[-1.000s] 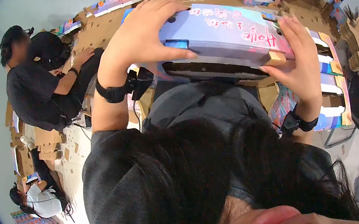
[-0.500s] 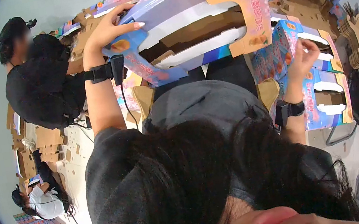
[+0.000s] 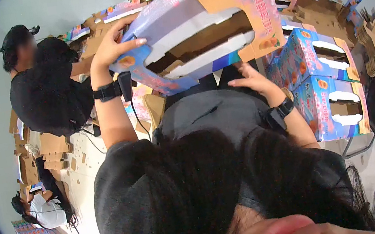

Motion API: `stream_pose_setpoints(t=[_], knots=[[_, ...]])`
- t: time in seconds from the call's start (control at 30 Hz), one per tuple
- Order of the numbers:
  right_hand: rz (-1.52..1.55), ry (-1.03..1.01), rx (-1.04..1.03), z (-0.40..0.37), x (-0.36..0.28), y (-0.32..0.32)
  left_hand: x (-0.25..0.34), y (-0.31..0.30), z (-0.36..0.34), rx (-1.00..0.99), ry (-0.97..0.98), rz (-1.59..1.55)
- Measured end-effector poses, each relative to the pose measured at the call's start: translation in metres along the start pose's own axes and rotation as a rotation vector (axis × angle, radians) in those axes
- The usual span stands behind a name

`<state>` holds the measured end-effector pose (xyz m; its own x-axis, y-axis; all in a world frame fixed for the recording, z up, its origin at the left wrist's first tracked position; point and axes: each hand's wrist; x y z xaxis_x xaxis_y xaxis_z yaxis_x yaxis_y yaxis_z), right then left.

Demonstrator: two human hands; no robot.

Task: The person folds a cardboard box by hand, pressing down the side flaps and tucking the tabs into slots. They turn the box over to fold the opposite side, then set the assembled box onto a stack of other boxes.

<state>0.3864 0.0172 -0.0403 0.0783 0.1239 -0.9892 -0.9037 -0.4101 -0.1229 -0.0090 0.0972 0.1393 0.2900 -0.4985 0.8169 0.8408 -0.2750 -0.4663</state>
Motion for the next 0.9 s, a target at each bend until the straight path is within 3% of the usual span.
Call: stream_pose_setpoints(t=[0.2, 0.3, 0.37, 0.47, 0.5, 0.63, 0.8, 0.9], knots=[[0.249, -0.112, 0.0, 0.011, -0.012, 0.024, 0.033, 0.011, -0.016, 0.115, -0.02, 0.125], [0.158, -0.317, 0.131, 0.016, -0.012, 0.014, 0.055, 0.024, -0.023, 0.174, 0.212, 0.265], [0.091, -0.244, 0.229, 0.004, -0.037, -0.003, 0.059, 0.04, -0.023, 0.228, 0.28, 0.142], [0.062, -0.345, 0.456, -0.013, -0.071, -0.02, 0.057, 0.076, -0.023, 0.294, 0.247, -0.166], [0.01, -0.42, 0.473, -0.013, -0.073, -0.033, 0.05, 0.083, -0.018, 0.283, 0.326, -0.149], [-0.15, -0.384, 0.587, -0.042, -0.105, -0.054, 0.045, 0.133, -0.032, 0.355, 0.226, -0.395], [-0.151, -0.435, 0.7, -0.055, -0.098, -0.063, 0.02, 0.174, -0.044, 0.356, 0.223, -0.407], [-0.101, -0.355, 0.659, -0.056, -0.087, -0.066, 0.016, 0.183, -0.048, 0.358, 0.145, -0.416]])
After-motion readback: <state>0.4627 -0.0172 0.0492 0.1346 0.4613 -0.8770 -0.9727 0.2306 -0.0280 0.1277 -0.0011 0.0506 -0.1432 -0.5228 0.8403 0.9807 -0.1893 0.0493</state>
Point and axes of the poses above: each hand's wrist, its own z-axis towards the middle knuckle, its own y-axis out of the palm, x = y × z, and after that the axes turned 3 degrees about -z, right-handed
